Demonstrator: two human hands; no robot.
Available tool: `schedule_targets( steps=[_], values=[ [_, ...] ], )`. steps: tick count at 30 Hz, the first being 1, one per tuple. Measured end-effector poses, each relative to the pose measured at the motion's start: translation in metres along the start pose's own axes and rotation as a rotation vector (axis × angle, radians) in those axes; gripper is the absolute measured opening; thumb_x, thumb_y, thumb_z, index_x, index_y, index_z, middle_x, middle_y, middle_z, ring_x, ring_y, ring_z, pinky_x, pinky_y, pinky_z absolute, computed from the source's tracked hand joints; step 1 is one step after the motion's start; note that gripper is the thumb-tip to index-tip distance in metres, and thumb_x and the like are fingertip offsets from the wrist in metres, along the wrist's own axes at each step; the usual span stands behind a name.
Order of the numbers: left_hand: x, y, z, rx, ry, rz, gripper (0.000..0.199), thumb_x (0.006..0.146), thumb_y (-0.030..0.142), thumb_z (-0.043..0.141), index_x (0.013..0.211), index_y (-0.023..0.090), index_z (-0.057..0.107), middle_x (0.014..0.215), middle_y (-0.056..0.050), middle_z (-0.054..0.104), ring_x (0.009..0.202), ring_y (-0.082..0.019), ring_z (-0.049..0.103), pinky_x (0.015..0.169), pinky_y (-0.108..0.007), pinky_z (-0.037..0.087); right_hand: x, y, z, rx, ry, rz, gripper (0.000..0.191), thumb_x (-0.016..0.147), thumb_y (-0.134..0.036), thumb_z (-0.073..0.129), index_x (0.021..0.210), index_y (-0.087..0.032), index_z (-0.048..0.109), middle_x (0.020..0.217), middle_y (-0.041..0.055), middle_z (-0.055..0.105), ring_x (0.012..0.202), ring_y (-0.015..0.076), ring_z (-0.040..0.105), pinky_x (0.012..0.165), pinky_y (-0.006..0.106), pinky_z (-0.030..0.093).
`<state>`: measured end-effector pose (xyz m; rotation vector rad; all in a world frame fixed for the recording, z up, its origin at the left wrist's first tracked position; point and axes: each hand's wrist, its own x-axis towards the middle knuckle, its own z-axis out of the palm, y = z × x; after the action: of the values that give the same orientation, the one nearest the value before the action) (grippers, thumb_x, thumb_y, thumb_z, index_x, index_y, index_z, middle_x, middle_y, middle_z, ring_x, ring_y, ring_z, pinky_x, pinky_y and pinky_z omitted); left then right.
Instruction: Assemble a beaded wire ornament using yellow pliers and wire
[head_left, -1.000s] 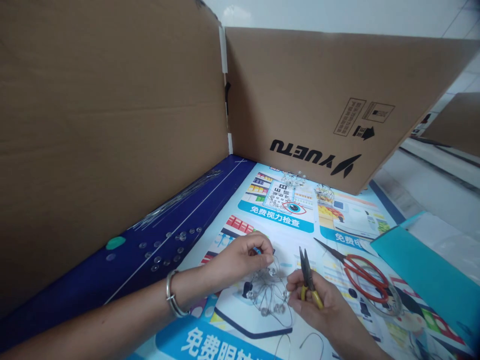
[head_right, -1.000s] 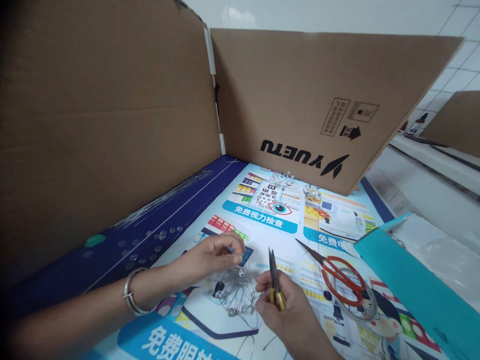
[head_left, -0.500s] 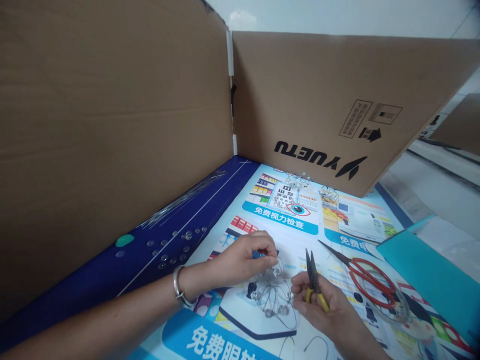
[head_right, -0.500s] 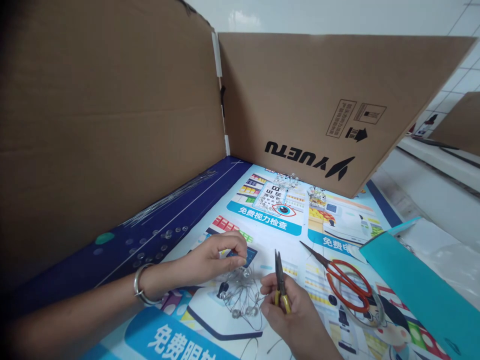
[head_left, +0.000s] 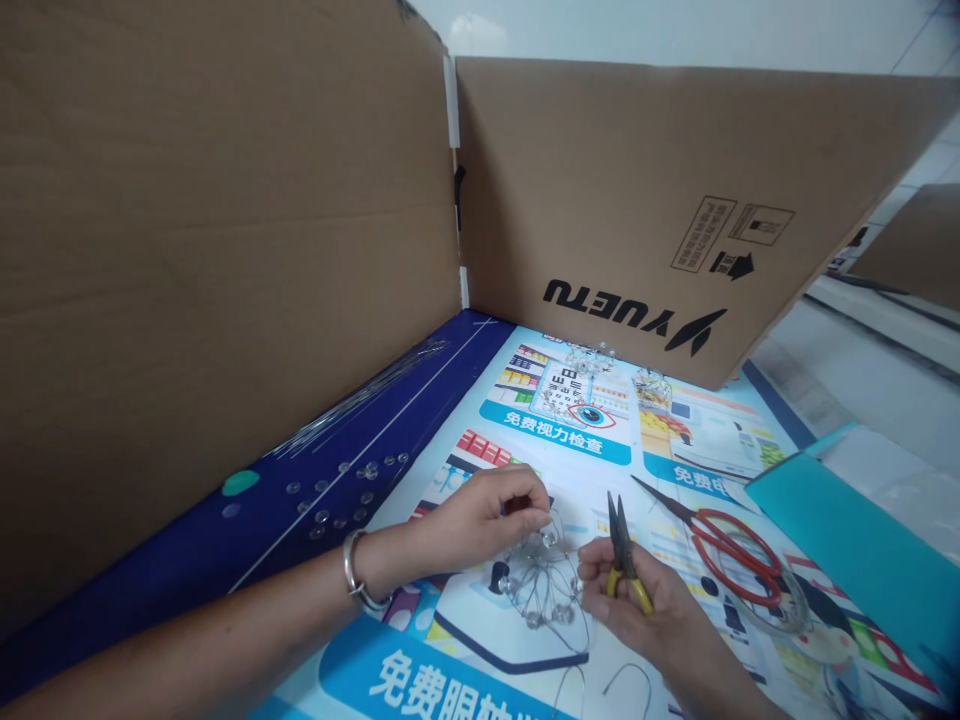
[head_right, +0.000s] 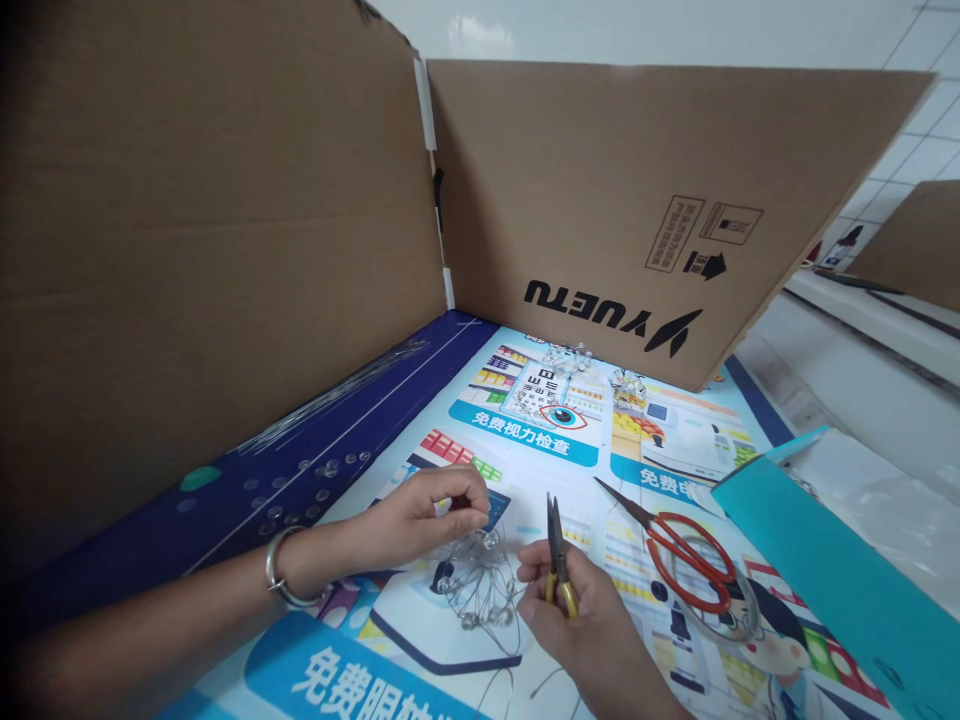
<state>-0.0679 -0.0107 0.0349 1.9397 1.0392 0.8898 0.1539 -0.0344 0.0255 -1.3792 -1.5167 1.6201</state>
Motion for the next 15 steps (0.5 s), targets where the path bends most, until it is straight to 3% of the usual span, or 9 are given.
schedule_targets(
  steps=[15],
  values=[
    [-0.0033, -0.0029, 0.0038, 0.301, 0.016, 0.081, 0.012, 0.088, 0.021, 0.042, 0.083, 0.018, 0.052, 0.076, -0.002, 0.058, 0.068, -0.013, 0.051, 0.063, -0.024, 0.037, 0.004, 0.008, 0.003, -0.021, 0.049, -0.01, 0.034, 0.061, -0.037, 0.064, 0.091, -0.021, 0.058, 0.084, 0.0025, 0.058, 0.072, 0.0161, 0.054, 0.064, 0.029, 0.043]
  ],
)
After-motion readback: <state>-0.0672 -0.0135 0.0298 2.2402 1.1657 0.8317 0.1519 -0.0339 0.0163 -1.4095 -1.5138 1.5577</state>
